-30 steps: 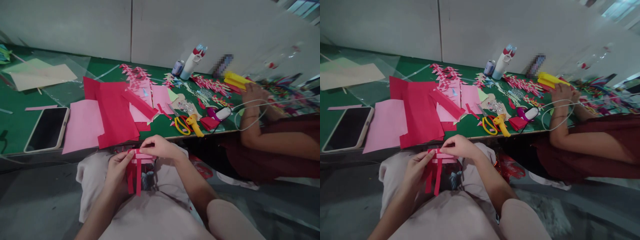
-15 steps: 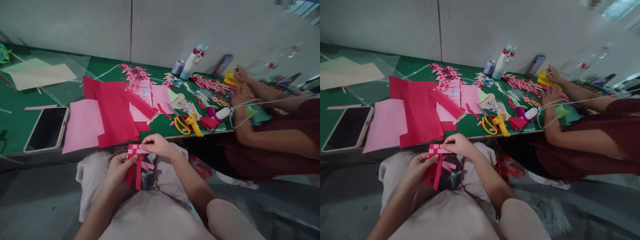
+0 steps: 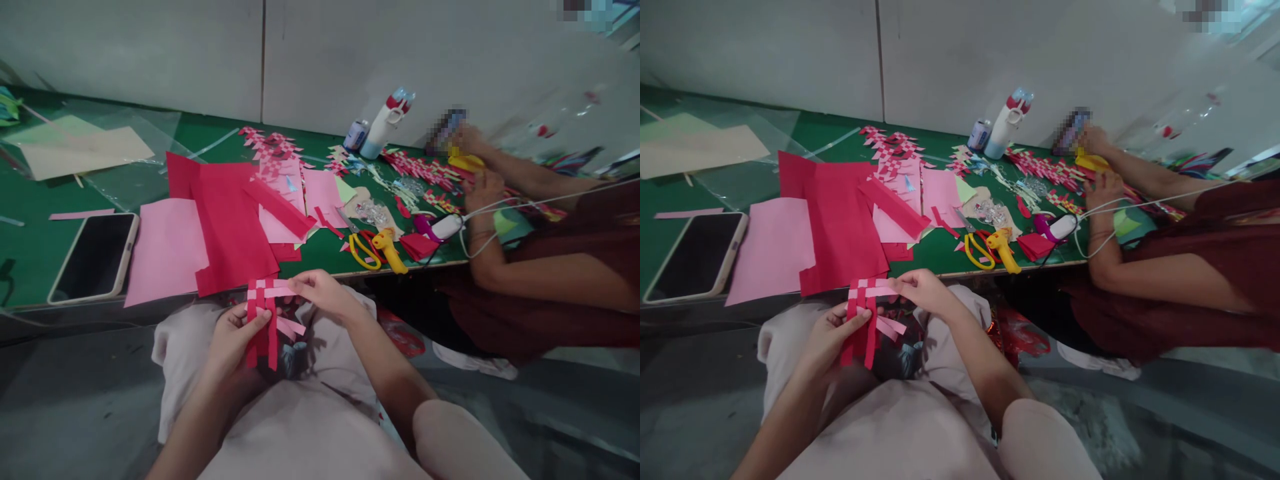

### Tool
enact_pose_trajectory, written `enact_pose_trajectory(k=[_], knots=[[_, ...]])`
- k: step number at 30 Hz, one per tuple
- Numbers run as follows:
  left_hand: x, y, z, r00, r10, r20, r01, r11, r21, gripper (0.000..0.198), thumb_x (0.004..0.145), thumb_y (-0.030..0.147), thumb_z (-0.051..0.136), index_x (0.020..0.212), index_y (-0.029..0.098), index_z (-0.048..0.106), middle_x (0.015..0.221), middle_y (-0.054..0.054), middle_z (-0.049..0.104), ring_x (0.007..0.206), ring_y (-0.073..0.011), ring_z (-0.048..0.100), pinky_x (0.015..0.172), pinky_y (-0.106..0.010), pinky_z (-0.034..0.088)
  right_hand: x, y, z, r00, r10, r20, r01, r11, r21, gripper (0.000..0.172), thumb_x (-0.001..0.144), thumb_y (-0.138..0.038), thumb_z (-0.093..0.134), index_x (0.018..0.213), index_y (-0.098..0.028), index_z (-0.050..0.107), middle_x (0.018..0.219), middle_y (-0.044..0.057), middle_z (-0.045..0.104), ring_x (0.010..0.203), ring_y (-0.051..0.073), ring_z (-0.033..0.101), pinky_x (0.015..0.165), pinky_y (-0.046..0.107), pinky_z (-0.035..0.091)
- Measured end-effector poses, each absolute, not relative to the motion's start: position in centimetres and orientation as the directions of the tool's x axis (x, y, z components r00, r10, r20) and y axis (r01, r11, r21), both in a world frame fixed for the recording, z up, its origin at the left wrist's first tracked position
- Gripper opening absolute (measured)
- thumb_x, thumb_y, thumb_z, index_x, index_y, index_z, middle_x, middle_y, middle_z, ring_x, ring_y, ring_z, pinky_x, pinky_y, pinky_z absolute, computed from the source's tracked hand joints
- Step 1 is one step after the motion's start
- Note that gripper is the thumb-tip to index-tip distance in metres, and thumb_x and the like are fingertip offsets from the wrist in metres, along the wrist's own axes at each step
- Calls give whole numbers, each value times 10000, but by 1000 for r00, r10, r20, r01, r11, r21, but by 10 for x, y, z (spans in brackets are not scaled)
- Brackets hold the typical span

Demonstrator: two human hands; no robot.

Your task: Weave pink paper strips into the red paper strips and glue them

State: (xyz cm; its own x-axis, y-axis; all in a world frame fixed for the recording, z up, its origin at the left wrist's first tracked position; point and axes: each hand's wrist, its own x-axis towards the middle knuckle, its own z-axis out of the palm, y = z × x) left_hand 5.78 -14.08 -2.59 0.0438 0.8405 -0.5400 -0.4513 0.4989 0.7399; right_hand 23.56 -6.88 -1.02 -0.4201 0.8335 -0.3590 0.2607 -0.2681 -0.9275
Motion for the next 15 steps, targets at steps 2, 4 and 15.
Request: enact_pose_trajectory(k=[2,4,15], knots=[[57,-140,-26,-18,843,-538,-485,464,742,402,512,344,862,822,131,719,746,-74,737,619,-166,666,585,-249,537,238,-73,-14,-455,794,-404,184,-359,-915,566,706,-645,633,823,-94,685,756,79,686,633,119,577,562,215,400],[57,-140,-27,-66,849,-524,-512,422,748,415,515,345,862,841,134,714,777,-76,743,653,-172,678,615,-253,545,238,-79,-18,-474,763,-440,125,-436,-891,613,664,-672,652,858,-91,682,762,89,691,604,113,577,541,213,406],[63,-140,-39,-169,856,-489,-533,338,776,426,515,371,856,837,146,693,725,-45,730,605,-175,671,566,-266,536,221,-114,-26,-325,905,-276,220,-212,-952,351,682,-409,748,935,-183,658,873,24,669,756,135,595,647,231,462]])
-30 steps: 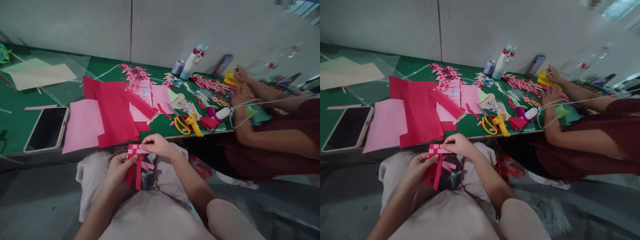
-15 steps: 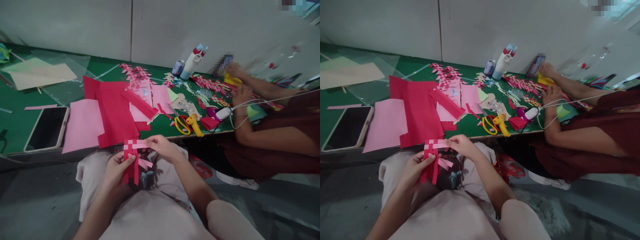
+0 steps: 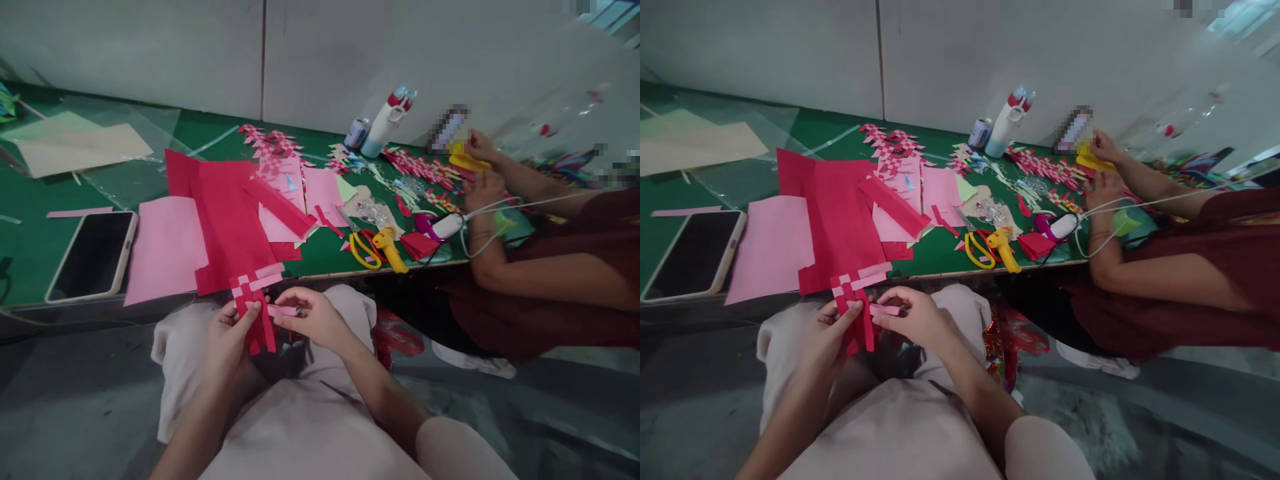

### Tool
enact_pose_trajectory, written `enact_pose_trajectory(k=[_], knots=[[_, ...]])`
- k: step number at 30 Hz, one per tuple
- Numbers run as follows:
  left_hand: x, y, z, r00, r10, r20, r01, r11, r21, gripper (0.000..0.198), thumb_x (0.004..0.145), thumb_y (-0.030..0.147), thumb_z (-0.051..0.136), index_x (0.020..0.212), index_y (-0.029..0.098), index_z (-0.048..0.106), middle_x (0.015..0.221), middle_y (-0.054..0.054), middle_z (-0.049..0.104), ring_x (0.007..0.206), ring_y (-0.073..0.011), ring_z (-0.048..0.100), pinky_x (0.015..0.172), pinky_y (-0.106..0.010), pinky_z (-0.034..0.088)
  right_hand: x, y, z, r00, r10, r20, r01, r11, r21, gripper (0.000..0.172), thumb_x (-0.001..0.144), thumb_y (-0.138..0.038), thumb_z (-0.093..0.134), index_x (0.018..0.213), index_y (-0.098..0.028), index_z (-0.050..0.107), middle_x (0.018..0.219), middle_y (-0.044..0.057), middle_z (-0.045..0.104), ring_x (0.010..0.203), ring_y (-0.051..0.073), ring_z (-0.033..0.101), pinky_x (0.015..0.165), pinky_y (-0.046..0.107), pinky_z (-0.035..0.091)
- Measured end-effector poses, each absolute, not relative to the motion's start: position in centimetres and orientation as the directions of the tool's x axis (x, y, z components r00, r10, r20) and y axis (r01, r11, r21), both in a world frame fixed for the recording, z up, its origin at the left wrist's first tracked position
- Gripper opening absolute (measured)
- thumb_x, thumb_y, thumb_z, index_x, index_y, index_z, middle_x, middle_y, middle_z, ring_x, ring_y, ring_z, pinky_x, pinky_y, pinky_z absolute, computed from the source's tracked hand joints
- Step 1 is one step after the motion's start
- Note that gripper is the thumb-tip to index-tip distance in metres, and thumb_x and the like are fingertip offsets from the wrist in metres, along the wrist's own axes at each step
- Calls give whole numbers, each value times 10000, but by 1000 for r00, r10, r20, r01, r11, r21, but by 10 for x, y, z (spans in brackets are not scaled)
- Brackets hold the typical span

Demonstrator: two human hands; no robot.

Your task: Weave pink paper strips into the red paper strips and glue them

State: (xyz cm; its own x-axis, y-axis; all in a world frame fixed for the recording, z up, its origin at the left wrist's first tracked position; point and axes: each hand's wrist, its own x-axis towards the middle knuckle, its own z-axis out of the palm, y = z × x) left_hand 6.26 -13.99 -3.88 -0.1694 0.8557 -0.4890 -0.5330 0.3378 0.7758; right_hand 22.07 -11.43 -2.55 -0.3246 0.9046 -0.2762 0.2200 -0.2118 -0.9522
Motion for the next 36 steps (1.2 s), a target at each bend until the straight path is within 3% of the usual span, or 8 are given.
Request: enact_pose_trajectory(k=[7,12,16,22,26,31,36], knots=[[66,-142,-40,-184,862,-472,-543,311,780,349,527,341,854,776,154,700,667,-2,702,544,-121,622,547,-236,520,223,-113,-26,-291,878,-381,434,-233,-870,323,689,-463,731,826,-176,676,773,25,655,645,133,557,546,227,415],[67,-143,-41,-171,860,-480,-550,321,771,360,548,344,846,814,149,704,713,-20,719,581,-133,638,575,-247,526,218,-109,-32,-233,916,-325,320,-244,-916,332,681,-464,730,750,-148,652,696,14,633,600,108,526,549,220,411],[68,-144,-43,-163,871,-464,-550,311,775,345,561,346,838,811,154,697,716,-15,719,583,-139,642,590,-259,529,216,-107,-33,-234,880,-414,185,-377,-907,367,634,-424,767,831,-135,654,652,3,625,555,97,516,534,218,417],[68,-146,-54,-144,893,-426,-491,309,815,310,580,290,832,823,149,701,801,-37,739,683,-145,666,687,-257,539,219,-109,-31,-254,896,-365,282,-293,-914,303,718,-416,696,786,-121,708,680,37,660,596,118,553,558,224,417],[68,-147,-58,-108,890,-442,-456,351,818,407,538,278,851,888,127,706,875,-77,746,736,-176,680,730,-300,551,220,-109,-32,-223,927,-300,349,-212,-913,243,742,-363,661,782,-131,718,675,25,658,604,117,553,555,213,409],[69,-146,-53,-75,877,-475,-435,400,807,477,496,278,870,911,115,702,860,-88,749,717,-188,684,703,-308,558,217,-108,-37,-165,921,-352,264,-303,-916,237,721,-366,656,762,-136,694,606,5,627,492,91,506,448,194,372],[70,-149,-55,23,882,-471,-424,435,795,421,547,299,850,903,122,714,860,-94,749,711,-189,685,674,-295,559,218,-102,-41,-148,902,-405,151,-384,-911,262,700,-397,679,748,-140,665,593,3,623,432,68,462,346,166,305]])
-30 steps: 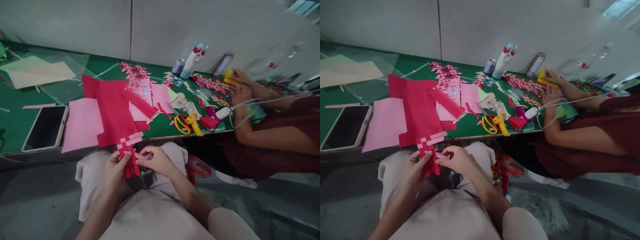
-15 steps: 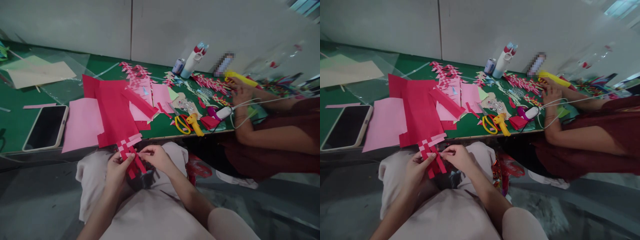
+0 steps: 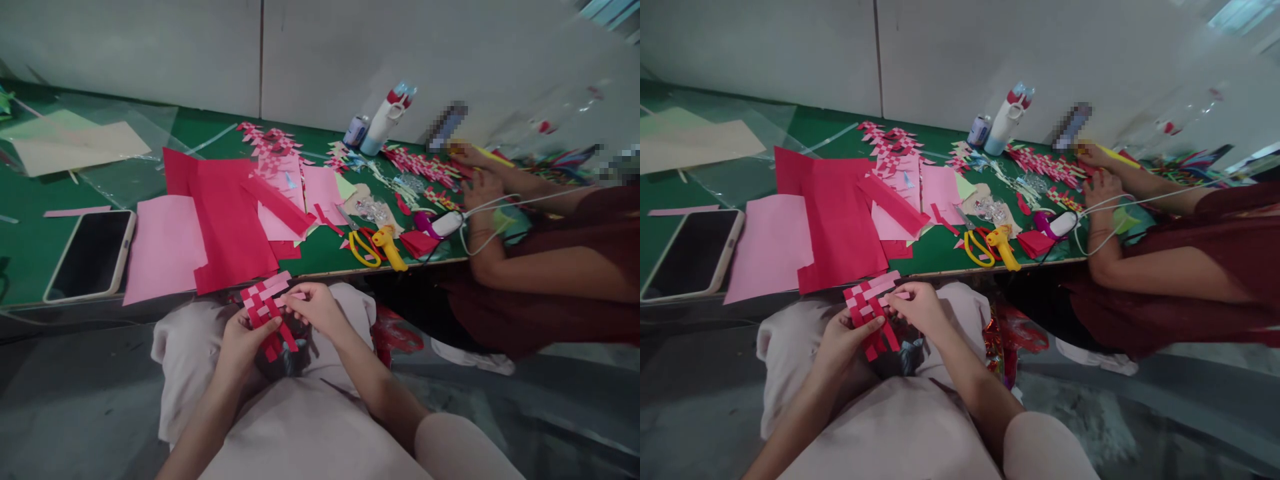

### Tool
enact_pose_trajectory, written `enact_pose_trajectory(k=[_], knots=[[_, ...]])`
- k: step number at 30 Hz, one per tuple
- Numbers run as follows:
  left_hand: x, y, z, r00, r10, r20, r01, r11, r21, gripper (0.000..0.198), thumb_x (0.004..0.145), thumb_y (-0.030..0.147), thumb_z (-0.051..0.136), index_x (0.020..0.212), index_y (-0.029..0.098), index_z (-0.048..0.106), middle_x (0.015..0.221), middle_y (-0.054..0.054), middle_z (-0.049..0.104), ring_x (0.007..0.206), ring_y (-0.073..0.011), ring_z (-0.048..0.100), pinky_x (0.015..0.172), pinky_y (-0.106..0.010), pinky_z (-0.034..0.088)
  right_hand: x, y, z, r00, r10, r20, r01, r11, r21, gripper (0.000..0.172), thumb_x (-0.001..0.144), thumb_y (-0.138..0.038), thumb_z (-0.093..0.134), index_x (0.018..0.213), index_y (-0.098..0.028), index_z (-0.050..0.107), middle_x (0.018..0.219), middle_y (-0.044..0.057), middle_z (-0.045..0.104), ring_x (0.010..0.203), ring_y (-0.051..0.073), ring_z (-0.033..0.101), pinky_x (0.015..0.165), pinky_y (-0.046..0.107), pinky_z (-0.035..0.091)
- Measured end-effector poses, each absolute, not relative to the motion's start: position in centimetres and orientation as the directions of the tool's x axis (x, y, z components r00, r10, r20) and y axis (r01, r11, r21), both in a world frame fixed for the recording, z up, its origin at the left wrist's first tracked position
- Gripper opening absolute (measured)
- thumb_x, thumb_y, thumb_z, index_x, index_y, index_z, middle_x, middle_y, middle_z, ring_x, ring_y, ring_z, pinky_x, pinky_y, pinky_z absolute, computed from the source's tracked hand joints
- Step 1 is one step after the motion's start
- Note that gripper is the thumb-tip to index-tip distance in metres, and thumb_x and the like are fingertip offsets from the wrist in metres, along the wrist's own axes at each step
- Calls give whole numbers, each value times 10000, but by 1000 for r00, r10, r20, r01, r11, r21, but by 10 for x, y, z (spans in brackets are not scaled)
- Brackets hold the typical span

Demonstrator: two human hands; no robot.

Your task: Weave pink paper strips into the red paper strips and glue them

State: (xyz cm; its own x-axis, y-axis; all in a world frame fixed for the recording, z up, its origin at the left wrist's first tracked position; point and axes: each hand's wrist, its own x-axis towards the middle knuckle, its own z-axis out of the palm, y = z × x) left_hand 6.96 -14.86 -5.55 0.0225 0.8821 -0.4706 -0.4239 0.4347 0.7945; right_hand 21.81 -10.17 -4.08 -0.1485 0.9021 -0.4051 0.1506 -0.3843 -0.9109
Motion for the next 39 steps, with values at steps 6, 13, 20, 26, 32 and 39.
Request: enact_pose_trajectory(k=[6,13,20,26,32,39], knots=[[71,-149,-54,69,865,-497,-488,464,739,406,539,286,857,888,125,724,858,-91,750,709,-179,687,693,-288,560,216,-99,-36,-125,892,-434,-90,-446,-890,330,598,-411,762,720,-135,629,549,-15,596,390,52,435,326,164,277],[70,-149,-49,66,837,-544,-533,490,689,386,517,274,869,844,121,731,814,-87,753,655,-154,679,646,-255,560,213,-109,-36,-221,824,-522,-314,-567,-762,398,507,-412,837,579,-131,564,515,-30,540,426,23,372,388,170,205],[72,-150,-50,73,815,-574,-528,520,671,406,520,327,865,837,111,733,758,-81,745,622,-152,675,602,-234,549,211,-110,-36,-147,861,-487,-154,-507,-848,353,526,-417,816,562,-119,631,484,-14,563,412,31,345,404,208,153],[73,-151,-56,91,821,-563,-545,515,662,401,553,351,848,857,117,734,774,-80,744,636,-159,677,605,-243,548,209,-111,-43,-103,852,-514,-240,-522,-818,343,533,-399,812,566,-125,609,501,-19,559,422,35,374,408,197,189],[75,-151,-55,85,823,-561,-577,500,646,386,559,353,844,848,119,739,767,-79,744,643,-164,680,620,-254,552,207,-112,-48,-100,838,-537,-288,-541,-790,338,538,-385,816,584,-126,604,522,0,591,445,53,450,409,185,224],[75,-153,-59,68,847,-527,-559,470,683,347,591,347,827,842,124,739,772,-78,744,631,-164,673,585,-249,536,207,-113,-42,-179,810,-558,-270,-586,-764,323,549,-372,807,666,-126,634,537,-15,583,446,59,481,389,172,228]])
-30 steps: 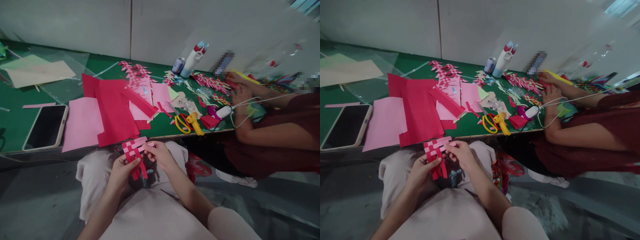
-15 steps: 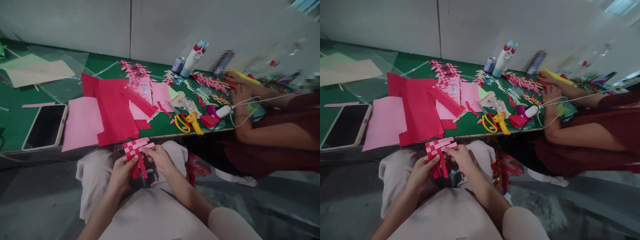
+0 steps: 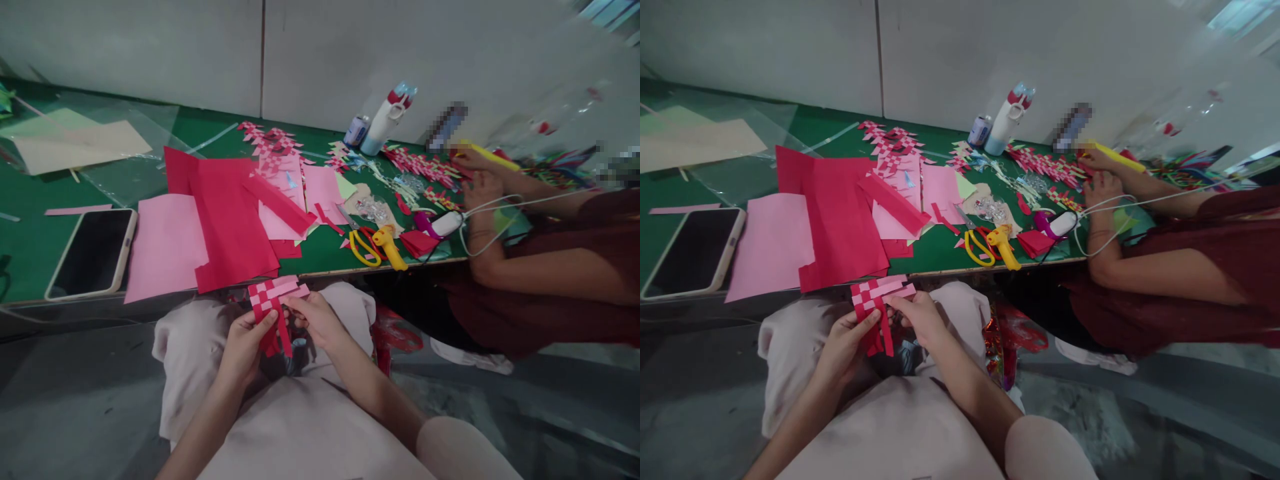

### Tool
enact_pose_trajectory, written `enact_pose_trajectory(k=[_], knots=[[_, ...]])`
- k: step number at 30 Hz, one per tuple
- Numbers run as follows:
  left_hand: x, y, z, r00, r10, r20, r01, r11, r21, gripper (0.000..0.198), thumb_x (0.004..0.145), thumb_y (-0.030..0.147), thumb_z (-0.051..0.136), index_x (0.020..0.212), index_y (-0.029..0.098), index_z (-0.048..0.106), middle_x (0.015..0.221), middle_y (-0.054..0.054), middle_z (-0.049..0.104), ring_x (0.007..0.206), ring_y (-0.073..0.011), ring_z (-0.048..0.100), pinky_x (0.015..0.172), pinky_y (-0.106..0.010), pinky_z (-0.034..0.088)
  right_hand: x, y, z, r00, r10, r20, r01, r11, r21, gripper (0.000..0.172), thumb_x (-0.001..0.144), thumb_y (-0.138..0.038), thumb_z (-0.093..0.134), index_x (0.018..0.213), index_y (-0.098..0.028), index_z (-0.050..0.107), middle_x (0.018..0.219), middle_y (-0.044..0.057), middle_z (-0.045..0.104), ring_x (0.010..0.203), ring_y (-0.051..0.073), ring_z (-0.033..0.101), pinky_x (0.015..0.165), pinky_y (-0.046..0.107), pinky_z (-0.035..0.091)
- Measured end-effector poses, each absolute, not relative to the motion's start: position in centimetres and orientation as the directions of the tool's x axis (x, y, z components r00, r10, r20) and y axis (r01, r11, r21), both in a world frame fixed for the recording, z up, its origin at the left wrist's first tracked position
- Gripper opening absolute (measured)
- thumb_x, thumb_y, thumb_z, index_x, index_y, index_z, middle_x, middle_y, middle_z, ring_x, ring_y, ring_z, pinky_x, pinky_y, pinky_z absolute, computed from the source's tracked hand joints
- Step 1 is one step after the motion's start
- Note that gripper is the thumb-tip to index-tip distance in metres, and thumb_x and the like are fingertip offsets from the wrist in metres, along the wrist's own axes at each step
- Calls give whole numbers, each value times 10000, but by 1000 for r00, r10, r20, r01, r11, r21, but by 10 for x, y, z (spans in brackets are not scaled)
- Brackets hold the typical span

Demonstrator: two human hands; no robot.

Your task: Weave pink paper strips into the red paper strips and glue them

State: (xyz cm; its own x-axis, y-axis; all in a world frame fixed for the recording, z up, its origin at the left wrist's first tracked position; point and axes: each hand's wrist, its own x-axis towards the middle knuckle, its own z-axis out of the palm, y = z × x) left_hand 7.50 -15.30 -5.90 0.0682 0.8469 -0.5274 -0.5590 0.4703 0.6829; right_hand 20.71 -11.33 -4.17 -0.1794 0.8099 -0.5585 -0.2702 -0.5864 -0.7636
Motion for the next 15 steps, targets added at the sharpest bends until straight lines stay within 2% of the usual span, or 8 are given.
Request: enact_pose_trajectory(k=[6,11,15], knots=[[75,-155,-62,76,870,-488,-475,462,749,333,605,357,816,840,134,741,768,-69,742,629,-162,658,581,-248,518,204,-114,-44,-85,830,-552,-293,-550,-782,394,534,-419,821,677,-144,577,557,-34,555,466,58,454,417,179,273],[73,-155,-59,95,865,-492,-460,476,749,354,607,407,810,825,135,747,749,-65,736,693,-166,664,660,-252,527,206,-114,-42,-71,862,-503,-187,-507,-842,372,542,-416,810,640,-139,582,520,-46,518,444,48,379,413,193,253],[70,-155,-54,104,856,-507,-440,497,748,385,596,427,811,830,127,750,716,-66,729,621,-153,641,600,-247,513,209,-114,-38,-87,845,-528,-222,-533,-816,372,552,-418,806,646,-141,575,545,-44,532,454,50,408,411,185,255]])
